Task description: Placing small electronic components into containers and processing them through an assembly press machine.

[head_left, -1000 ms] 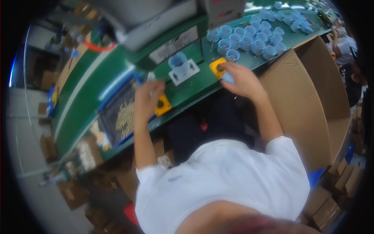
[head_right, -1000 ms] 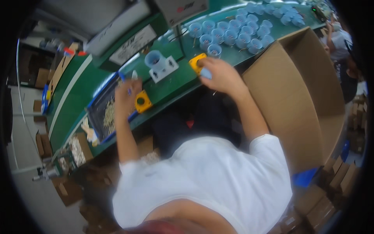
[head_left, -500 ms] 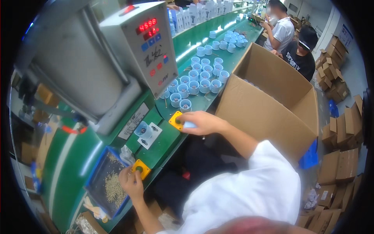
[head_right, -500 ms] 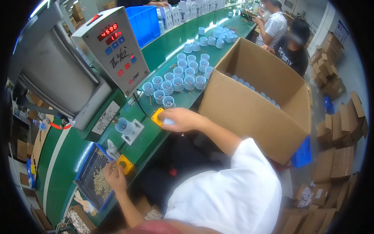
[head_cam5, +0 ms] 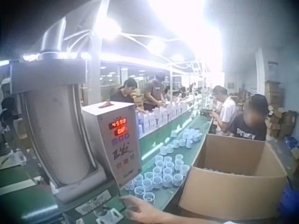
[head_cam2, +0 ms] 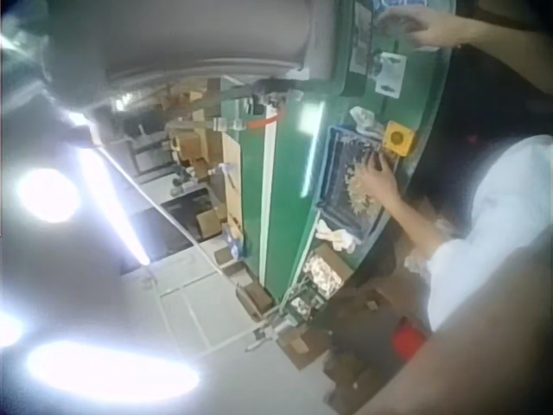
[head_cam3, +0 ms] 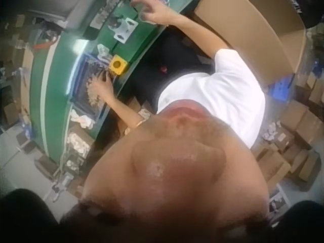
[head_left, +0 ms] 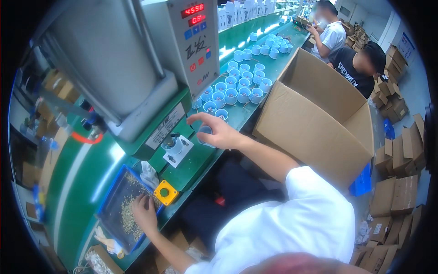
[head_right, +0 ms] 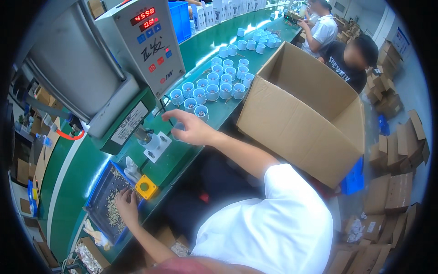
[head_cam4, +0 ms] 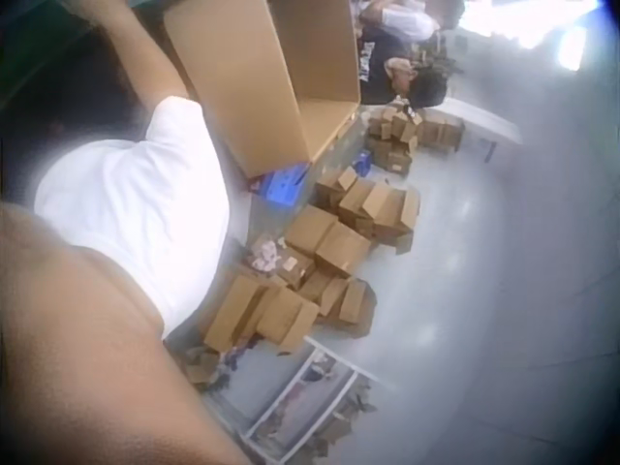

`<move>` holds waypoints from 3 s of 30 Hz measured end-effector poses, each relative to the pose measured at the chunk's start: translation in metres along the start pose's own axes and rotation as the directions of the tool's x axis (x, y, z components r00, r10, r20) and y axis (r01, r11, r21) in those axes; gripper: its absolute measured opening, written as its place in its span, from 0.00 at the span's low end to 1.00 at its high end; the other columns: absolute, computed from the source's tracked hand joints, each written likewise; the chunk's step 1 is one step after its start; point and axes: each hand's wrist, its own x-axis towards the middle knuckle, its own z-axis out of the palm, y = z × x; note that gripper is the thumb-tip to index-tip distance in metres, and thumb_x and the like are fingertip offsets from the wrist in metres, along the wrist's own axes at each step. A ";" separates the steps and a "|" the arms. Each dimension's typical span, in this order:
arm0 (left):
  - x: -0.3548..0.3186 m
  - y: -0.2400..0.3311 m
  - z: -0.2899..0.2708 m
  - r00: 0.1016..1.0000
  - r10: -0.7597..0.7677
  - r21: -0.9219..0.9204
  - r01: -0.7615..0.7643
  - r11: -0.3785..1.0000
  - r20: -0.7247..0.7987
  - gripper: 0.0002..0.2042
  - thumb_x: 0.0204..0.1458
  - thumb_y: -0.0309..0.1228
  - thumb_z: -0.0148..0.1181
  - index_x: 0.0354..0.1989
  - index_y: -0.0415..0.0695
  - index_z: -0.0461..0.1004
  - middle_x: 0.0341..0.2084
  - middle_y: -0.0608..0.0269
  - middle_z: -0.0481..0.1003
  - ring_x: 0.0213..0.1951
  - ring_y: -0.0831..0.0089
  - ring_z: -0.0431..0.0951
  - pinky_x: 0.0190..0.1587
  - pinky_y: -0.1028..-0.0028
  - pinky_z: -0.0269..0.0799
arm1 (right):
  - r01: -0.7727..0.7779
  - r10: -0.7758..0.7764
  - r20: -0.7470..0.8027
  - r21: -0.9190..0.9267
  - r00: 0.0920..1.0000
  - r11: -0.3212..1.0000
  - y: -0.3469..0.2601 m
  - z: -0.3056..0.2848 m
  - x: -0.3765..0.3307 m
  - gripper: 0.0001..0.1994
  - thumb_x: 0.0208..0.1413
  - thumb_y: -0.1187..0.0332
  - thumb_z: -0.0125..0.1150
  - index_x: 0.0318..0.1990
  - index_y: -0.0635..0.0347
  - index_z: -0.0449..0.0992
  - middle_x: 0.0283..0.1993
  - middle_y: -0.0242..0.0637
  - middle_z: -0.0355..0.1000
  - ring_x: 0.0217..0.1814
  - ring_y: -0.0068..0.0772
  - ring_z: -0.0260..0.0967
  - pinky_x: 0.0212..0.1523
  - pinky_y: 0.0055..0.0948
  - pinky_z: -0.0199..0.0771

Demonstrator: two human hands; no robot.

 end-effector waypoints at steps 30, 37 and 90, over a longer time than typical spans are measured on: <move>0.008 0.010 0.002 0.998 -0.031 -0.064 0.027 0.998 -0.063 0.08 0.55 0.33 0.68 0.36 0.41 0.84 0.40 0.56 0.83 0.46 0.53 0.80 0.51 0.61 0.75 | -0.036 0.070 0.176 -0.189 0.982 0.981 -0.014 0.027 0.040 0.30 0.48 0.56 0.77 0.55 0.66 0.79 0.54 0.51 0.77 0.59 0.54 0.73 0.59 0.42 0.72; -0.009 0.002 -0.003 0.990 -0.121 -0.070 0.116 0.991 -0.077 0.06 0.56 0.28 0.67 0.37 0.38 0.82 0.39 0.53 0.82 0.44 0.52 0.80 0.49 0.61 0.75 | -0.125 0.129 -0.069 0.054 0.989 0.991 -0.005 -0.019 0.015 0.33 0.45 0.56 0.78 0.59 0.61 0.76 0.54 0.47 0.80 0.55 0.44 0.79 0.56 0.37 0.76; -0.018 -0.036 -0.035 0.961 -0.273 0.202 0.259 0.945 0.044 0.24 0.60 0.39 0.66 0.62 0.42 0.76 0.65 0.48 0.70 0.67 0.48 0.68 0.70 0.57 0.61 | 0.349 -0.300 -0.420 0.043 0.856 0.936 0.020 0.124 0.023 0.40 0.44 0.65 0.86 0.61 0.60 0.64 0.57 0.42 0.76 0.52 0.38 0.80 0.49 0.31 0.82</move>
